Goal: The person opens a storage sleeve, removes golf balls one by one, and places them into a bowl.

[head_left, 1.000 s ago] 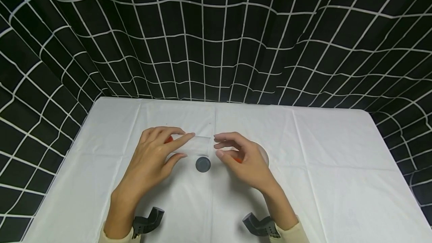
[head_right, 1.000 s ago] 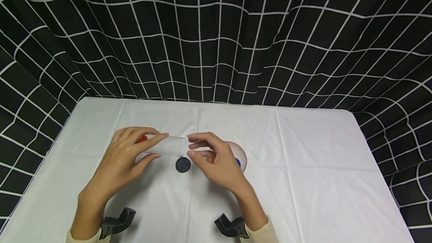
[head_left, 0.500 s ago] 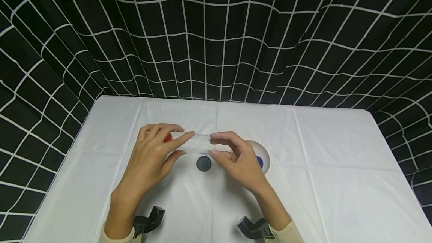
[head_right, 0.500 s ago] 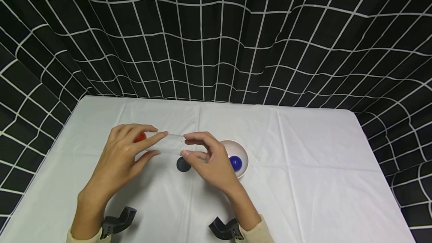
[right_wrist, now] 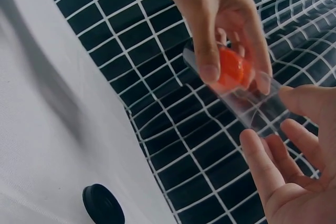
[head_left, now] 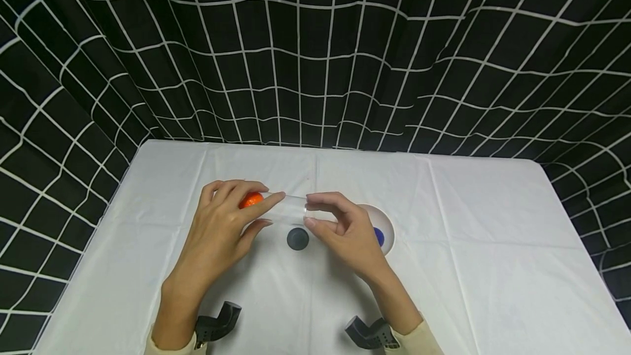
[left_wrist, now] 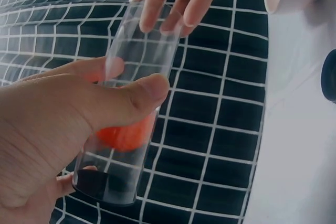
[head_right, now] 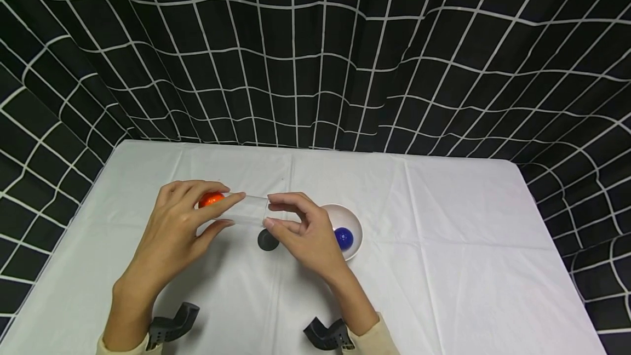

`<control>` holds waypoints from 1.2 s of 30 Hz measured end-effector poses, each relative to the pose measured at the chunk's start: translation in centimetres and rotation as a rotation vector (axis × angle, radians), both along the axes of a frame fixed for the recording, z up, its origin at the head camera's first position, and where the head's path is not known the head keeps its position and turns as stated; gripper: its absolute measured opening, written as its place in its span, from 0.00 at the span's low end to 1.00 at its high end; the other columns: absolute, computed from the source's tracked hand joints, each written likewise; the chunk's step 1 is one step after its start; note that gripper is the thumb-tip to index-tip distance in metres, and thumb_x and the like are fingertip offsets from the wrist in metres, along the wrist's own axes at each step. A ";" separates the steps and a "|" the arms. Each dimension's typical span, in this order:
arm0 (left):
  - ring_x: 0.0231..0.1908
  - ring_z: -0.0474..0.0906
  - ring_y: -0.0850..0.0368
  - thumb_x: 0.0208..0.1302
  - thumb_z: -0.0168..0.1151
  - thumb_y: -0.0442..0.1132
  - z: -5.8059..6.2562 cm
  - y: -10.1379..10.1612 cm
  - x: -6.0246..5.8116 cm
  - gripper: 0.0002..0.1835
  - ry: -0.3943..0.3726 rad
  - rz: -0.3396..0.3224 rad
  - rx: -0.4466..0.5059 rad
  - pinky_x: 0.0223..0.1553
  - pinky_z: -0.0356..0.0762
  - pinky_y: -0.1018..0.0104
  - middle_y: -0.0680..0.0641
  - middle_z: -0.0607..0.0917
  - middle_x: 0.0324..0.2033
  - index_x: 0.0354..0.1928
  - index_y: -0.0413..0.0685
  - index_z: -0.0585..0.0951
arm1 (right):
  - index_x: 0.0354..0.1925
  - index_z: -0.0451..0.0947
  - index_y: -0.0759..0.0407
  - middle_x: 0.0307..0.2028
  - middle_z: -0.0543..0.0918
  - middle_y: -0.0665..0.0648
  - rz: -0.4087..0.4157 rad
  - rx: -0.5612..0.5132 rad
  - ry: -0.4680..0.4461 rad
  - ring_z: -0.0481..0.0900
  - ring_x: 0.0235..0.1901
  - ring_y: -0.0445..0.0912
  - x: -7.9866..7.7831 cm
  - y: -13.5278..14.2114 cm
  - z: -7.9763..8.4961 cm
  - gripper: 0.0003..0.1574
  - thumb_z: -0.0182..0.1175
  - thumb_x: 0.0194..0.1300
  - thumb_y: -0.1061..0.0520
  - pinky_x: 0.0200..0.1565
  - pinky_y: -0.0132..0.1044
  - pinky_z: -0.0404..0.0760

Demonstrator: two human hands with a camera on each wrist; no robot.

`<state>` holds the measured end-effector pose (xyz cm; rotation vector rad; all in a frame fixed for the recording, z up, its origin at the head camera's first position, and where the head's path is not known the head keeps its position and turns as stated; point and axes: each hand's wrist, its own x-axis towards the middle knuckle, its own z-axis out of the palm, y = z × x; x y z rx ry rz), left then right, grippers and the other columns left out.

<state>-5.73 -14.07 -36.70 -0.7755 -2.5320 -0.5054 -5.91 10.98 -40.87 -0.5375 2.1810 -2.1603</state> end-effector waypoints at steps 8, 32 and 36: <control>0.57 0.82 0.48 0.56 0.83 0.40 0.1 0.0 0.1 0.29 0.004 0.008 -0.001 0.66 0.68 0.44 0.50 0.87 0.53 0.60 0.68 0.87 | 0.64 0.76 0.72 0.59 0.81 0.72 0.027 -0.036 -0.018 0.88 0.53 0.38 0.0 -0.1 0.0 0.28 0.68 0.67 0.69 0.54 0.30 0.88; 0.59 0.81 0.43 0.61 0.79 0.41 0.0 -0.4 -0.1 0.30 -0.059 0.010 0.018 0.66 0.71 0.44 0.49 0.86 0.57 0.66 0.64 0.84 | 0.62 0.80 0.64 0.56 0.85 0.59 -0.038 0.000 -0.057 0.86 0.53 0.42 -0.2 0.8 0.4 0.27 0.70 0.65 0.70 0.48 0.29 0.88; 0.61 0.82 0.45 0.63 0.78 0.42 -0.2 -0.4 -0.1 0.31 -0.101 0.017 0.026 0.67 0.73 0.45 0.50 0.86 0.59 0.68 0.64 0.83 | 0.61 0.81 0.61 0.54 0.86 0.56 -0.070 0.038 -0.076 0.87 0.45 0.40 -0.2 1.2 0.5 0.26 0.70 0.66 0.67 0.41 0.27 0.87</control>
